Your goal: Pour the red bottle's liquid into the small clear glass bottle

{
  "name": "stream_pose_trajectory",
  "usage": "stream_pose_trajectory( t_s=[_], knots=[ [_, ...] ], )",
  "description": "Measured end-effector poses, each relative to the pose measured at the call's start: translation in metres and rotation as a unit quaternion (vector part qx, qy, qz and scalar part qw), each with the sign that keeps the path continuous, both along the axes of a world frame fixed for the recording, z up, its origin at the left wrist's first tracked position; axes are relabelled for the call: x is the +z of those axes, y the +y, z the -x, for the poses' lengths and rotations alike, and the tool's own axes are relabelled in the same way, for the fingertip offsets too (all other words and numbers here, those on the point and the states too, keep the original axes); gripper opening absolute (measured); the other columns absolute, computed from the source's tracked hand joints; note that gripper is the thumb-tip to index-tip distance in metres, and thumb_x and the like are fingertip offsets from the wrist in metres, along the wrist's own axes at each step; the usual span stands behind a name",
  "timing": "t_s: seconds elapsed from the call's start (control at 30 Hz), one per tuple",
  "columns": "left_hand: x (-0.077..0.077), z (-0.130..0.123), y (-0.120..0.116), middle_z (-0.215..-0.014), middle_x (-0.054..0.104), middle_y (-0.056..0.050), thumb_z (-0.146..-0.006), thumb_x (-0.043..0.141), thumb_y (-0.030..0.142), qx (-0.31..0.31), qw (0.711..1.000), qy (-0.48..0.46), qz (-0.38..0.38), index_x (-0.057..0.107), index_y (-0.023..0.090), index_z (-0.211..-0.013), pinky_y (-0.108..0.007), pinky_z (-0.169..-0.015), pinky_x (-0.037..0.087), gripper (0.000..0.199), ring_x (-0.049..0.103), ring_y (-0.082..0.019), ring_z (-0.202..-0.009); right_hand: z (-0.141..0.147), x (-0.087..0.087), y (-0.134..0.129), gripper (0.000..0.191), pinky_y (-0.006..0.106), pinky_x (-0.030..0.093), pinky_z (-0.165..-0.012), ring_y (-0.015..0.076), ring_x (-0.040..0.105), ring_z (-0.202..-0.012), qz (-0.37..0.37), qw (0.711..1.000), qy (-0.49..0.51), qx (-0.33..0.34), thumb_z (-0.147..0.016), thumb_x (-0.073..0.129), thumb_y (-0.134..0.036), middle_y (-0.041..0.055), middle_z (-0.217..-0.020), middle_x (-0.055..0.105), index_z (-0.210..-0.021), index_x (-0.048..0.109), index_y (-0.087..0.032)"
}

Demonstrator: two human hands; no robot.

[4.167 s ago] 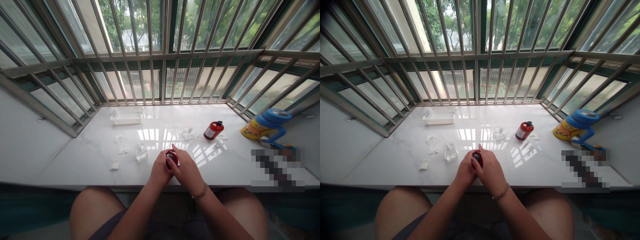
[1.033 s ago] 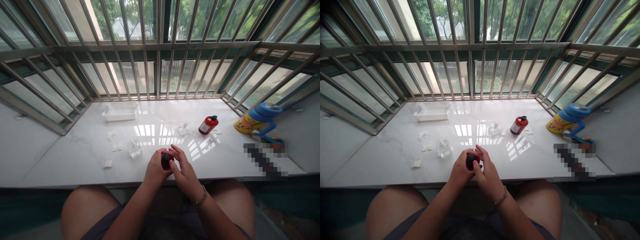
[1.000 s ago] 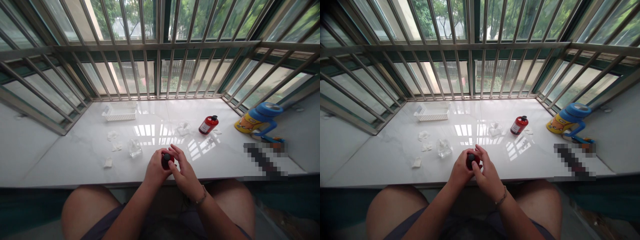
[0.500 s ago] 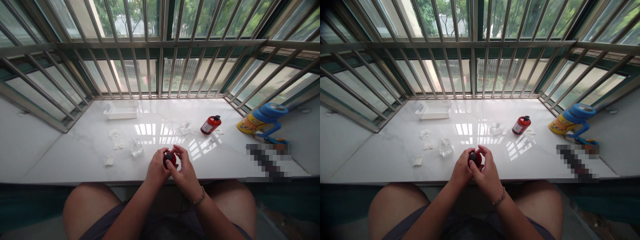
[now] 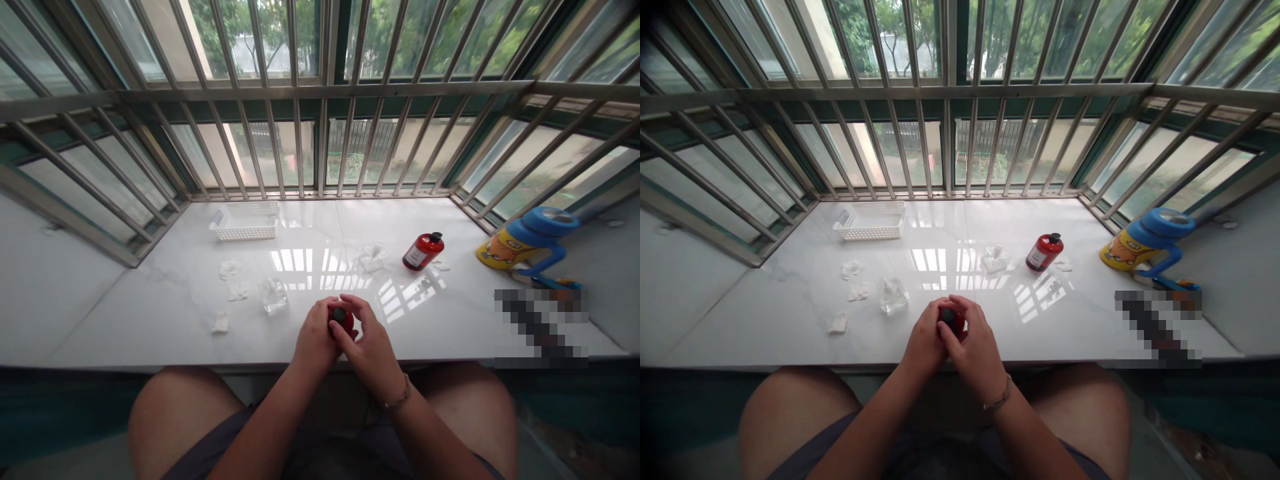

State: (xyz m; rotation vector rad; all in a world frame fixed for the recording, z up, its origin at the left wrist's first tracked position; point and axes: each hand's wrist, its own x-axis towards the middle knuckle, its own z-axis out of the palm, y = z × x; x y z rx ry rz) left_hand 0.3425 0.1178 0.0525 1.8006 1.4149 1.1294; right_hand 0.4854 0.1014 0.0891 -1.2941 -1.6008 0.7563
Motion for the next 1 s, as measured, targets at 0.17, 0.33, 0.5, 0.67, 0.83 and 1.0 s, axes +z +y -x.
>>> stream_pose_trajectory(
  t_s=[0.17,0.33,0.5,0.67,0.83,1.0],
  knots=[
    [-0.002,0.0,0.001,-0.127,0.072,-0.01,-0.081,0.086,0.027,0.003,1.0,0.012,-0.008,0.058,0.024,-0.135,-0.049,-0.102,0.06,0.061,0.073,-0.031,-0.117,-0.001,-0.001,0.003,0.051,0.056,0.056,-0.114,0.0321,0.066,-0.129,-0.038,0.999,-0.025,-0.011,-0.094,0.075,-0.033,0.0111,-0.137,0.067,-0.141,0.058,-0.029],
    [-0.002,0.001,0.001,-0.13,0.073,-0.01,-0.081,0.086,0.025,0.006,1.0,-0.002,0.002,0.059,0.025,-0.134,-0.048,-0.104,0.059,0.059,0.072,-0.03,-0.12,0.0,-0.001,0.004,0.044,0.054,0.059,-0.11,0.0312,0.068,-0.124,-0.027,0.999,-0.018,-0.03,-0.096,0.075,-0.035,0.0099,-0.129,0.072,-0.137,0.06,-0.029],
    [0.003,0.0,0.0,-0.13,0.073,-0.008,-0.079,0.089,0.022,0.002,1.0,-0.023,0.005,0.06,0.026,-0.131,-0.047,-0.104,0.059,0.06,0.072,-0.029,-0.119,-0.004,0.006,0.003,0.039,0.051,0.062,-0.106,0.0298,0.07,-0.124,-0.022,1.0,-0.001,-0.01,-0.099,0.07,-0.034,0.0088,-0.129,0.074,-0.136,0.06,-0.03],
    [0.009,-0.001,0.0,-0.124,0.074,-0.005,-0.079,0.087,0.022,0.005,1.0,-0.016,0.006,0.06,0.028,-0.13,-0.044,-0.099,0.06,0.058,0.074,-0.027,-0.112,-0.008,0.006,0.001,0.031,0.049,0.06,-0.108,0.0284,0.071,-0.123,-0.055,0.998,-0.006,-0.01,-0.104,0.067,-0.036,0.0092,-0.13,0.073,-0.133,0.063,-0.03],
    [0.008,-0.001,-0.001,-0.128,0.073,-0.006,-0.076,0.09,0.025,0.007,1.0,0.005,0.022,0.057,0.026,-0.135,-0.045,-0.104,0.059,0.067,0.073,-0.028,-0.116,-0.02,0.001,0.006,0.022,0.045,0.061,-0.104,0.0258,0.072,-0.118,-0.075,0.996,0.037,-0.033,-0.106,0.065,-0.034,0.0076,-0.125,0.074,-0.127,0.067,-0.03],
    [0.005,0.001,0.0,-0.135,0.069,-0.009,-0.076,0.091,0.027,0.007,0.999,0.026,0.018,0.055,0.026,-0.136,-0.048,-0.112,0.055,0.07,0.068,-0.03,-0.126,-0.066,-0.019,0.024,0.019,0.041,0.063,-0.096,0.0254,0.072,-0.112,-0.092,0.99,-0.015,-0.109,-0.103,0.069,-0.04,0.0082,-0.12,0.073,-0.115,0.073,-0.027]
  ],
)
